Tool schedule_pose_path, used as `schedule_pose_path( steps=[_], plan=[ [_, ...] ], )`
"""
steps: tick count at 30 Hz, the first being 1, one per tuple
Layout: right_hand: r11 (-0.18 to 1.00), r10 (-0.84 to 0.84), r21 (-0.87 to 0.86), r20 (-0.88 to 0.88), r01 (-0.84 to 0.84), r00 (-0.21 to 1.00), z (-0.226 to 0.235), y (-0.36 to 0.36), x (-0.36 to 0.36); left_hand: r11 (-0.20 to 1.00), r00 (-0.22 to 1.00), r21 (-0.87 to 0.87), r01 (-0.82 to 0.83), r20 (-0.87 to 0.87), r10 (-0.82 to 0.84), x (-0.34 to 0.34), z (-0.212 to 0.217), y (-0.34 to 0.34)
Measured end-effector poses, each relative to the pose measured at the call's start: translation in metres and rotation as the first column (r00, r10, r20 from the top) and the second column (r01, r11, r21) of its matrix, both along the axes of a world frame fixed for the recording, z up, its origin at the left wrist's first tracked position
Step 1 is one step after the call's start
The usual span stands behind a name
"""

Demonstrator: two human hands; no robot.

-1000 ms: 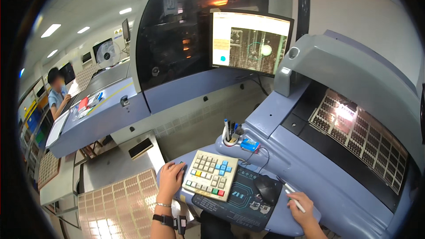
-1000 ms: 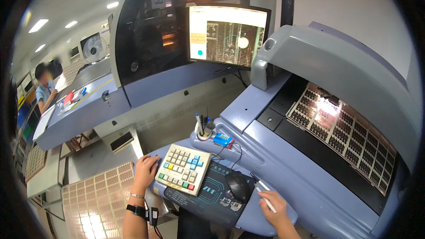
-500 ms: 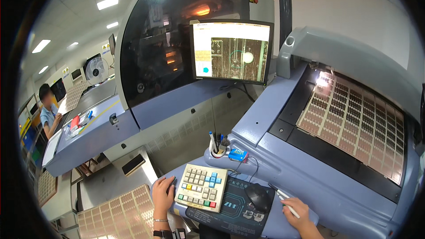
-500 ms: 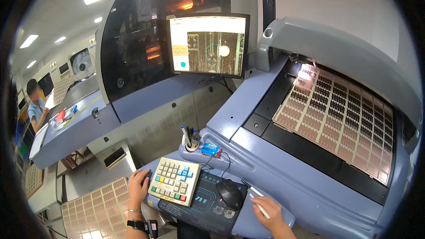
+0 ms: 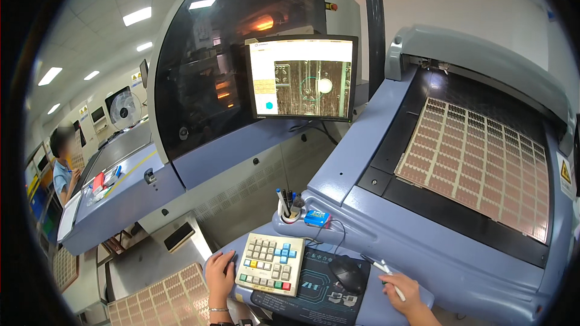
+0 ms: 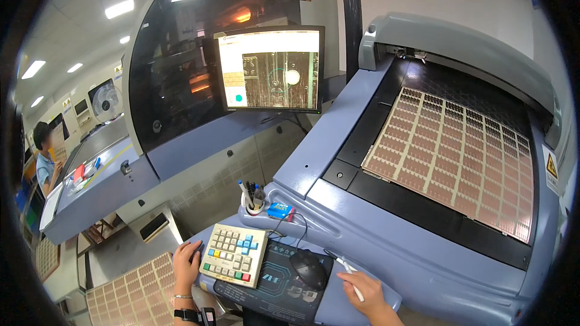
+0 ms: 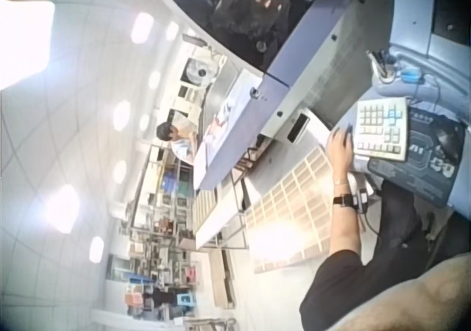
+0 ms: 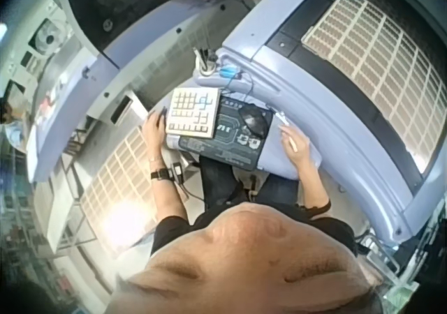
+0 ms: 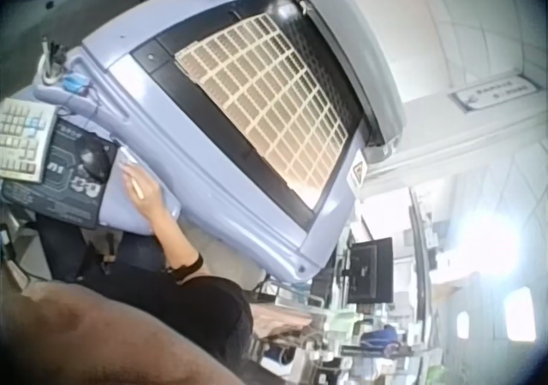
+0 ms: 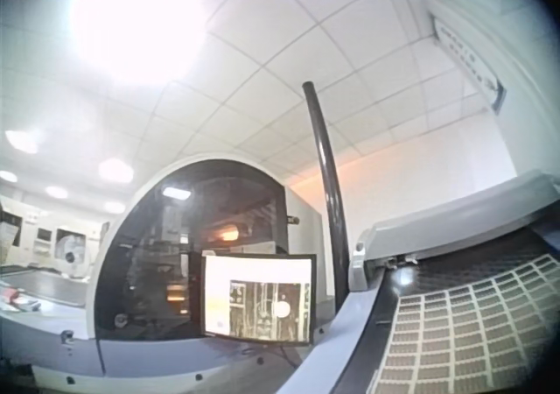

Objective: The recorder is seen operating a PCB processing machine, which involves loading and unloading PCB panels and using a keypad terminal for control.

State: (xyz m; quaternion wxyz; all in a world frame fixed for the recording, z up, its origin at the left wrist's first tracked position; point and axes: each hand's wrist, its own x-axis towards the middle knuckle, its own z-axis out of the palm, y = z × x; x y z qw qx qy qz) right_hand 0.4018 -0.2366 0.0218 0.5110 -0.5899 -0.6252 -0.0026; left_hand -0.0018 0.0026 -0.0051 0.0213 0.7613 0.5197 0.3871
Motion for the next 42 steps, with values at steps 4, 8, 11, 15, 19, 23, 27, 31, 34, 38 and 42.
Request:
schedule_pose_path(
  steps=[4, 8, 11, 15, 19, 23, 27, 31, 34, 38, 42],
  plan=[
    [1.0, 0.006, -0.021, -0.043, -0.007, 0.999, -0.003, 0.0, 0.0, 1.0, 1.0, 0.009, -0.002, 0.014, 0.002, 0.0, -0.002, 0.002],
    [1.0, 0.001, -0.015, -0.05, -0.002, 0.999, -0.004, 0.001, 0.0, 1.0, 1.0, 0.02, -0.002, 0.022, 0.001, 0.0, -0.003, 0.002],
    [1.0, 0.002, -0.007, -0.042, -0.002, 0.999, -0.005, 0.001, -0.001, 1.0, 1.0, 0.027, -0.002, 0.029, 0.002, 0.0, -0.002, 0.0],
    [1.0, 0.006, -0.004, -0.027, -0.006, 1.0, -0.004, 0.002, -0.001, 0.999, 1.0, 0.037, 0.015, 0.015, -0.016, 0.0, 0.001, -0.001],
    [1.0, 0.001, -0.022, -0.016, -0.001, 1.0, -0.004, 0.001, -0.002, 0.999, 0.999, 0.039, 0.009, 0.033, -0.01, 0.0, 0.001, -0.002],
    [0.997, -0.057, 0.046, -0.031, 0.058, 0.998, 0.004, 0.004, 0.0, 1.0, 0.998, 0.019, 0.014, 0.056, -0.015, -0.002, -0.003, 0.001],
    [0.95, -0.303, 0.152, 0.229, 0.273, 0.925, 0.042, -0.001, 0.061, 0.992, 0.938, -0.028, 0.123, 0.329, -0.107, -0.034, -0.019, 0.01],
    [0.83, -0.545, 0.097, 0.35, 0.549, 0.762, 0.093, -0.02, 0.164, 0.972, 0.977, 0.099, -0.214, 0.036, 0.212, -0.117, -0.048, -0.023],
    [0.77, -0.575, 0.093, 0.53, 0.631, 0.623, 0.117, -0.031, 0.219, 0.877, 0.863, 0.133, -0.461, -0.162, 0.478, -0.168, -0.067, -0.085],
    [0.706, -0.501, -0.232, 0.504, 0.669, 0.704, 0.132, -0.041, 0.244, 0.76, 0.712, -0.167, -0.628, -0.517, 0.475, -0.159, -0.069, -0.195],
    [0.712, -0.413, -0.225, 0.632, 0.665, 0.656, 0.137, -0.047, 0.247, 0.821, 0.877, -0.319, -0.473, -0.258, 0.405, -0.15, -0.053, -0.235]
  ],
)
